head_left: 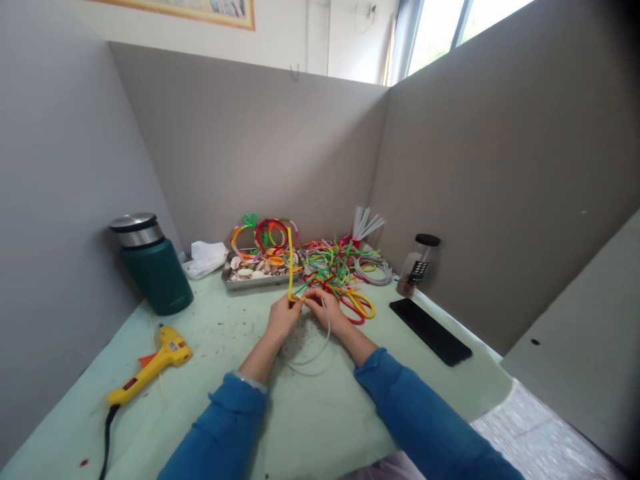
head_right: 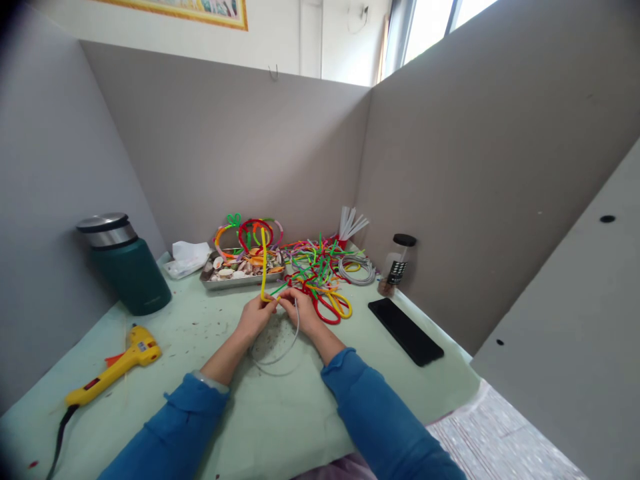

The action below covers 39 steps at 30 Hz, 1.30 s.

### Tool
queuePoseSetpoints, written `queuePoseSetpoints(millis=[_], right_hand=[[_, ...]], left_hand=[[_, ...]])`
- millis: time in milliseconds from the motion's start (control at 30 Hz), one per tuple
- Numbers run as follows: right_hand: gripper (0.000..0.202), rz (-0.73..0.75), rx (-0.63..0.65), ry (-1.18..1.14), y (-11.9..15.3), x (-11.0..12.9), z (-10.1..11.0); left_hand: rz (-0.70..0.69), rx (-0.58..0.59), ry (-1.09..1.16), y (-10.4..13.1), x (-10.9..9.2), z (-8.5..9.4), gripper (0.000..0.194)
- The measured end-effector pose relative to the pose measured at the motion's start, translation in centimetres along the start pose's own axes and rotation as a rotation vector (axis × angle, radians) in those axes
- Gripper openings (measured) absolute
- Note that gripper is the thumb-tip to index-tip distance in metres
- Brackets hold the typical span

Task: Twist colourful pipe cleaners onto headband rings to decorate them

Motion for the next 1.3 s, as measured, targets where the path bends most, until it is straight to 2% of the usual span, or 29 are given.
queuePoseSetpoints(millis=[500, 700, 1000, 1133, 1300], right_hand=[[0.015, 0.025, 0.012, 0.075, 0.2, 1.0, -0.2], [0.015, 0.091, 0.016, 0.150, 0.3, 1.3, -0.2], [0.014, 0.090, 0.012, 0.121, 0.2, 1.3, -0.1], [0.015, 0.056, 0.004, 0.098, 0.1, 0.9, 0.0], [0.015, 0.046, 0.021, 0.072, 0.1, 0.4, -0.2]], left_hand=[[-0.041, 0.003, -0.081, 0.2, -0.3, -0.2, 0.016], [-0.055, 0.012, -0.002, 0.1, -0.1, -0.4, 0.013], [-0.042, 0.011, 0.123, -0.1, 0.2, -0.4, 0.021], [0.007, 0.027, 0.167, -0.1, 0.5, -0.5, 0.029], [0.133, 0.070, 0.276, 0.2, 1.1, -0.7, 0.033]])
Point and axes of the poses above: each hand's wrist, its own y-axis away from the middle knuckle, its own z-axis out of the back of the hand, x = y × z, the point moved 9 cm from there along -y, towards the middle knuckle, and after that the axes turned 8 degrees about -x, right-handed, at the moved point
